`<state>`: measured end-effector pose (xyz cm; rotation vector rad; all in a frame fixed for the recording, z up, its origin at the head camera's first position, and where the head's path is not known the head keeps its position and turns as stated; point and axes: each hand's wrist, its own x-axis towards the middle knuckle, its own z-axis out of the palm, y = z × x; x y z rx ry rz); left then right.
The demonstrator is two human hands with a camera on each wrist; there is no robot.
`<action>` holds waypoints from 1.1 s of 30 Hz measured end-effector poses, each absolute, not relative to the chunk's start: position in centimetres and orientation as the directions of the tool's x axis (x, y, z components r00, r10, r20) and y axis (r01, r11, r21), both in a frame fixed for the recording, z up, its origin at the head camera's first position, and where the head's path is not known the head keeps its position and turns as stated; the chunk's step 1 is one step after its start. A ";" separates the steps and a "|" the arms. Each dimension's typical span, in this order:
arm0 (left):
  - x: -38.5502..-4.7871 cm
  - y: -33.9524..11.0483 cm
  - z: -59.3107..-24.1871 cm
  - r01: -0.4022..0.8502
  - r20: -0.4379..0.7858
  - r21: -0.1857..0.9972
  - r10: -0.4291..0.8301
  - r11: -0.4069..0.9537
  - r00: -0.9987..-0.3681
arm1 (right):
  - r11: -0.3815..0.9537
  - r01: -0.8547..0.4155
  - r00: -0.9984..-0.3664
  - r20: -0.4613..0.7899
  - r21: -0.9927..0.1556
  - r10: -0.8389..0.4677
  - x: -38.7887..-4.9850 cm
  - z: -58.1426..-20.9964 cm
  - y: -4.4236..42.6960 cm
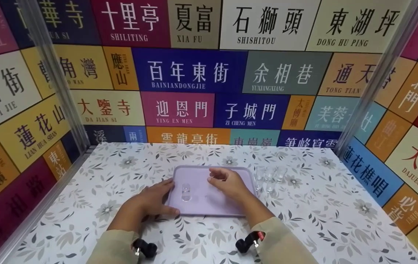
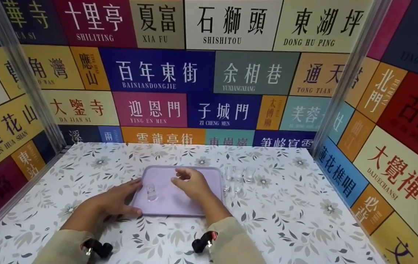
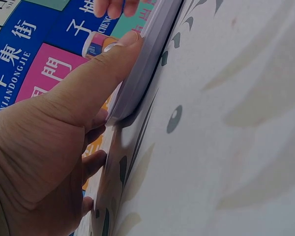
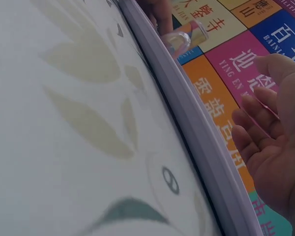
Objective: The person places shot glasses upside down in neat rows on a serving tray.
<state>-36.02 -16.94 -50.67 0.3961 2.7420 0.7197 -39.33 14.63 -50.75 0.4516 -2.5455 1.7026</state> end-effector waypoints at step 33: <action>-36.3 -16.9 -50.8 0.200 -0.194 0.502 0.335 0.842 -0.922 | 0.338 -0.151 -0.985 0.171 -0.929 0.031 -37.3 -47.6 30.8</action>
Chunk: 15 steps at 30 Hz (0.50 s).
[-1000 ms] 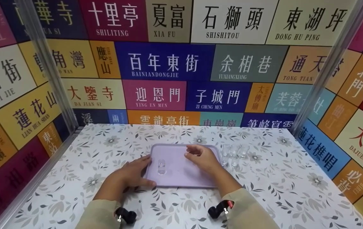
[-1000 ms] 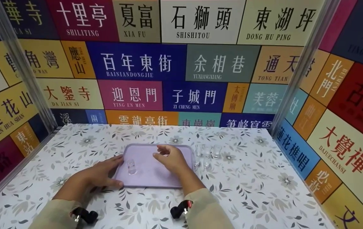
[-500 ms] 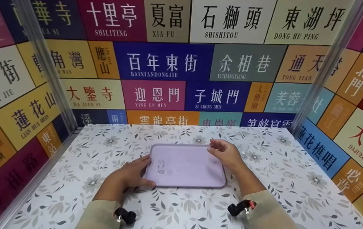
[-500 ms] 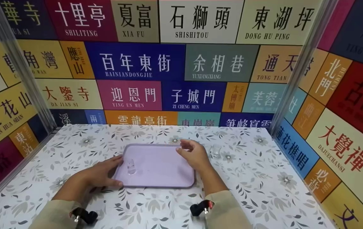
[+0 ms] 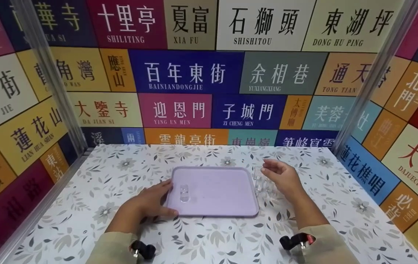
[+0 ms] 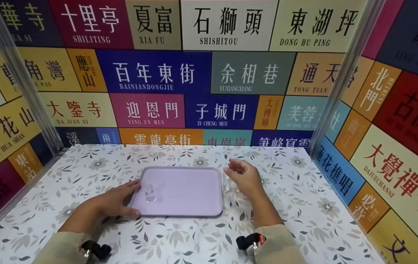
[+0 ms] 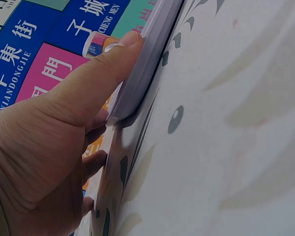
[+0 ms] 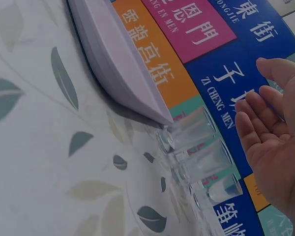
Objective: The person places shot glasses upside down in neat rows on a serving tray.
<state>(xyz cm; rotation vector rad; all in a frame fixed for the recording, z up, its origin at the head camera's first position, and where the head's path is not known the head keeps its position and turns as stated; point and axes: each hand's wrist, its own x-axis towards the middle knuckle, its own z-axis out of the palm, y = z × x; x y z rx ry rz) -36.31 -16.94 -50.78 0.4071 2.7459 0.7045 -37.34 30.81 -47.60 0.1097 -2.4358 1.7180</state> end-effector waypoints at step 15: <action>-36.2 -16.9 -50.7 0.174 -0.208 0.528 0.325 0.831 -0.923 | 0.374 -0.080 -0.990 0.117 -0.924 0.079 -37.8 -48.8 33.5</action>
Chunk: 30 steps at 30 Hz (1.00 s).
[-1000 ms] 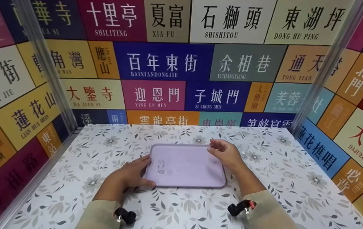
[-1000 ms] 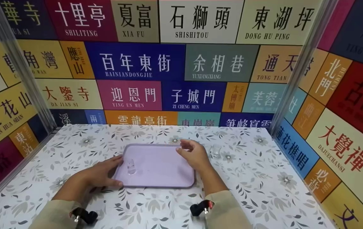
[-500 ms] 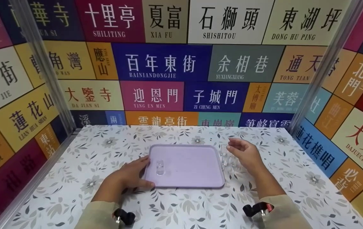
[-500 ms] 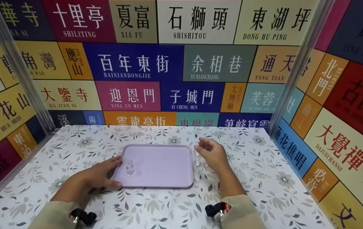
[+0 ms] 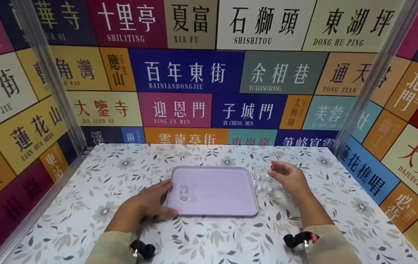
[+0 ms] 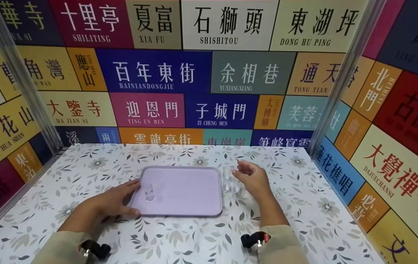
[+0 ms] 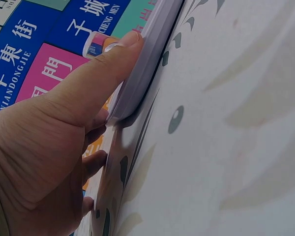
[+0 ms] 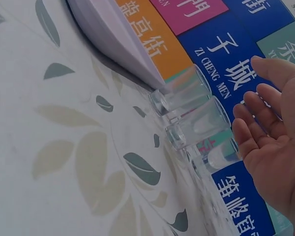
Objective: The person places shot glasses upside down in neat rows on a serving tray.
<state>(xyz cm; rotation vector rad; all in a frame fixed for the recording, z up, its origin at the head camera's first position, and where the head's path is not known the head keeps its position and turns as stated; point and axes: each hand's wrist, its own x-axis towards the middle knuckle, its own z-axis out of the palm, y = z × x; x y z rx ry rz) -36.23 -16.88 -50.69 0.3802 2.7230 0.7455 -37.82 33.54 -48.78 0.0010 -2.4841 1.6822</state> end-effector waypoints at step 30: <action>-36.4 -17.0 -50.9 0.199 -0.197 0.516 0.342 0.833 -0.919 | 0.630 -0.029 -1.000 0.020 -0.776 -0.021 -38.1 -52.5 34.4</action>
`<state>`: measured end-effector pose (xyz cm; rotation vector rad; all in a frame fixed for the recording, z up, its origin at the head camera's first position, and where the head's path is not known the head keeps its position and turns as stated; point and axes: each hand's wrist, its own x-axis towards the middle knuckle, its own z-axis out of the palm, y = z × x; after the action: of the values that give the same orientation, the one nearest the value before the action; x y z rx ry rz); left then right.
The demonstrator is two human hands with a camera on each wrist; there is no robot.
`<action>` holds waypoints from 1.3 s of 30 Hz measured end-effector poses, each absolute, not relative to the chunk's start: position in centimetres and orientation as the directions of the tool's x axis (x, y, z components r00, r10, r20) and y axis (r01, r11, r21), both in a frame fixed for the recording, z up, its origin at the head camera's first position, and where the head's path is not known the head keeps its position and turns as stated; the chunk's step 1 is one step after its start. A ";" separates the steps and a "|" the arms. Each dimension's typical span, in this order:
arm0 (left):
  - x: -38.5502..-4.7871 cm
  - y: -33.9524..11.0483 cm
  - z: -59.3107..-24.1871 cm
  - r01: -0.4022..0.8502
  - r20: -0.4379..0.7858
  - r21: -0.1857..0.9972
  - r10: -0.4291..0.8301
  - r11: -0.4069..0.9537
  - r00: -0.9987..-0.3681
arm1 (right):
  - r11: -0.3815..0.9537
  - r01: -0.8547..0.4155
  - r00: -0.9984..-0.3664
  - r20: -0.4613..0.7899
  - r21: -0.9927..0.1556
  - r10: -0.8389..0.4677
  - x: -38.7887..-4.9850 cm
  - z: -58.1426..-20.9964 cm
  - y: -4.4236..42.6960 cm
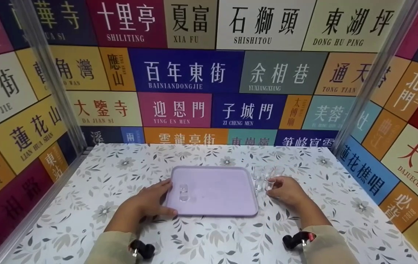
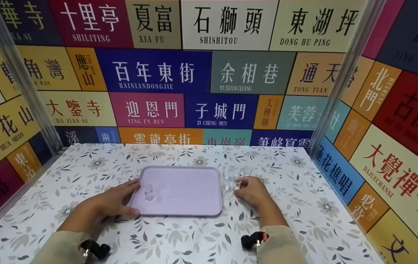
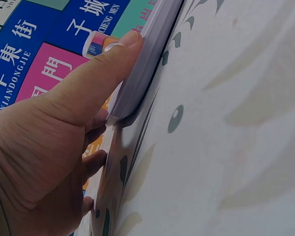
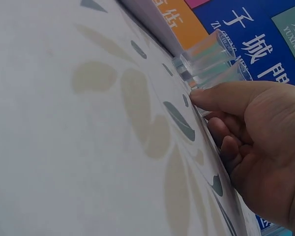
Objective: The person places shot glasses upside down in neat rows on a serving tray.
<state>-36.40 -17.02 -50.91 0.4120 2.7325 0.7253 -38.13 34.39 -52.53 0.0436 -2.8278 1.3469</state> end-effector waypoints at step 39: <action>-36.3 -17.0 -50.6 0.196 -0.202 0.508 0.338 0.839 -0.919 | 0.349 -0.073 -0.992 0.105 -0.934 0.075 -38.1 -48.2 27.3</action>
<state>-36.30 -16.97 -50.57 0.4060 2.7340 0.7117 -38.14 27.27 -48.20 -0.0017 -2.4713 1.7219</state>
